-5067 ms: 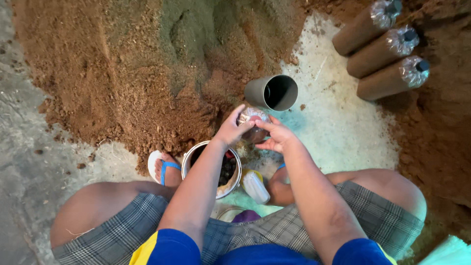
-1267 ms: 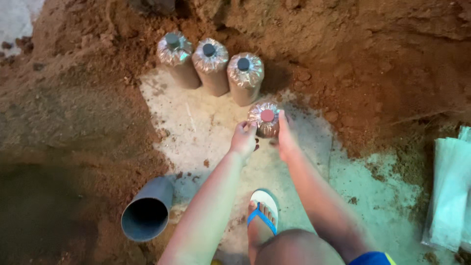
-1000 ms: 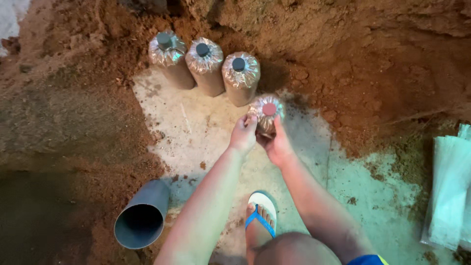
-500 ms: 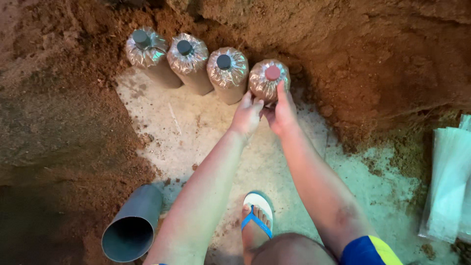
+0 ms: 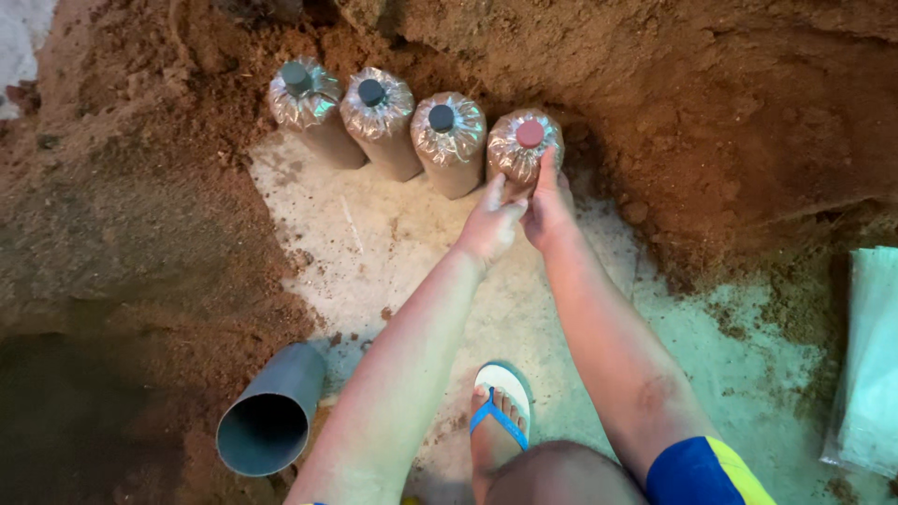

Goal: The person scoops soil from a large pile into a cylindrical pot, places a plastic bag inside, and adds small dark objects from a bucket. They then seal the top of the pot with a plastic bag and place it with other finished pots.

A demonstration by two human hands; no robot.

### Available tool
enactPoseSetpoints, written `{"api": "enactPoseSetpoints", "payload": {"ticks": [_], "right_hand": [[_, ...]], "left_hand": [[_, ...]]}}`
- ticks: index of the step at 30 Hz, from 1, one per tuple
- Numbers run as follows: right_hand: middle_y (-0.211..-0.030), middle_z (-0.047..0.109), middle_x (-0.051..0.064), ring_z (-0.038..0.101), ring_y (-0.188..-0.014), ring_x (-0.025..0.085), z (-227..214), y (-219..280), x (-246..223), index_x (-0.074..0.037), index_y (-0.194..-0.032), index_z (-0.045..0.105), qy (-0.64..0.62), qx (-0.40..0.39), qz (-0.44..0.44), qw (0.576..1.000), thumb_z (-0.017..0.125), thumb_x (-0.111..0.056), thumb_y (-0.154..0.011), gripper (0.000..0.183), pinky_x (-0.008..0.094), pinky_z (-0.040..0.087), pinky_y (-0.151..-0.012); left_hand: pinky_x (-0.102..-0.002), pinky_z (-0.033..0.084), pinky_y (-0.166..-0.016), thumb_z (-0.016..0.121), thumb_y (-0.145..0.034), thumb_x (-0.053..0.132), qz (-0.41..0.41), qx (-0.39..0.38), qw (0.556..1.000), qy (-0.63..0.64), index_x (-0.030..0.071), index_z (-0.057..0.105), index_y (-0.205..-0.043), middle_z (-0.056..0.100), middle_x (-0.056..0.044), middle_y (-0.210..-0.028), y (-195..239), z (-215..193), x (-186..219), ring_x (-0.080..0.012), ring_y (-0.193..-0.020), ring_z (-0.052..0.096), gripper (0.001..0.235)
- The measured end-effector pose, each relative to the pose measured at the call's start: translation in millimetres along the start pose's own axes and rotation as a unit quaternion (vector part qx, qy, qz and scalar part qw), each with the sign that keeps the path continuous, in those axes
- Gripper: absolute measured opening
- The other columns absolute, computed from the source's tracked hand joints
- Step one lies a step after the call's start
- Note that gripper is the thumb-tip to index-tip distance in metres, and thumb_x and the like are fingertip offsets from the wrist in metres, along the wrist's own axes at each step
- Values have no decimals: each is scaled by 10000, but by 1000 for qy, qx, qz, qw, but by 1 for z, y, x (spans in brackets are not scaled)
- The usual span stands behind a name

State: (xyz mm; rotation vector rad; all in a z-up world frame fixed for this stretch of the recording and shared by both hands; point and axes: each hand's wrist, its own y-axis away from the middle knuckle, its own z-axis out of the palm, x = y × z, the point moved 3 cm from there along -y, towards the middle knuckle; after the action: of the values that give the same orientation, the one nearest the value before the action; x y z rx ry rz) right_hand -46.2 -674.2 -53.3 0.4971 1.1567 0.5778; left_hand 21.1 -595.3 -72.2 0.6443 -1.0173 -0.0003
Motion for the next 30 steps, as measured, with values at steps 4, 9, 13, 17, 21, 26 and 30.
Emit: {"api": "enactPoseSetpoints", "payload": {"ticks": [4,9,13,17,21,26,30], "right_hand": [[-1161,678,165,759,-905,329,11,37,-13,-81,-1344,566,41,28,-15,999,693,-674,-864,773,411,681,-581],[-1359,619,264,702,-1139,402,19,72,-30,-4,-1411,560,125,54,-32,990,654,-679,-892,856,494,685,-751],[-1342,627,278,684,-1167,433,14,71,-29,17,-1412,554,92,59,-41,993,689,-684,-865,900,533,662,-808],[-1273,510,258,721,-926,406,13,80,-37,-79,-1480,425,75,24,20,997,560,-739,-889,896,397,683,-654],[-1511,389,349,730,-1040,454,14,102,-40,-90,-1604,259,72,47,71,994,372,-839,-875,1051,490,670,-827],[-624,539,25,522,-431,201,-110,7,104,-75,-858,570,93,-24,160,982,240,-920,-840,907,331,512,-440],[-766,680,-47,651,-549,237,-171,-36,193,-292,-1090,568,292,-141,216,921,405,-675,-1000,426,431,457,-520]], "left_hand": [[-393,568,-919,712,-951,280,-11,1,999,-36,284,215,-1676,418,-223,-1547,-37,-13,-47,-269,-1241,554,879],[-403,532,-967,708,-933,218,-12,16,1000,13,274,208,-1678,400,-238,-1512,22,21,11,-282,-1268,530,899],[-452,414,-1087,701,-927,195,-9,8,1000,12,230,204,-1672,285,-217,-1605,63,33,48,-315,-1397,384,897],[-541,278,-1238,713,-915,218,-19,2,1000,-11,204,196,-1667,144,-140,-1745,55,1,22,-335,-1588,190,913],[-619,366,-1148,813,-886,398,-20,-7,995,-93,195,253,-1659,257,-126,-1715,33,-42,-14,-296,-1577,246,977],[-385,401,-1194,687,-901,571,61,39,937,-341,236,578,-1472,594,-37,-1461,99,-106,-10,-213,-1418,498,671],[-376,523,-1020,665,-875,479,98,115,940,-306,213,685,-1332,757,-58,-1103,145,-177,-38,-236,-1118,707,529]]}}
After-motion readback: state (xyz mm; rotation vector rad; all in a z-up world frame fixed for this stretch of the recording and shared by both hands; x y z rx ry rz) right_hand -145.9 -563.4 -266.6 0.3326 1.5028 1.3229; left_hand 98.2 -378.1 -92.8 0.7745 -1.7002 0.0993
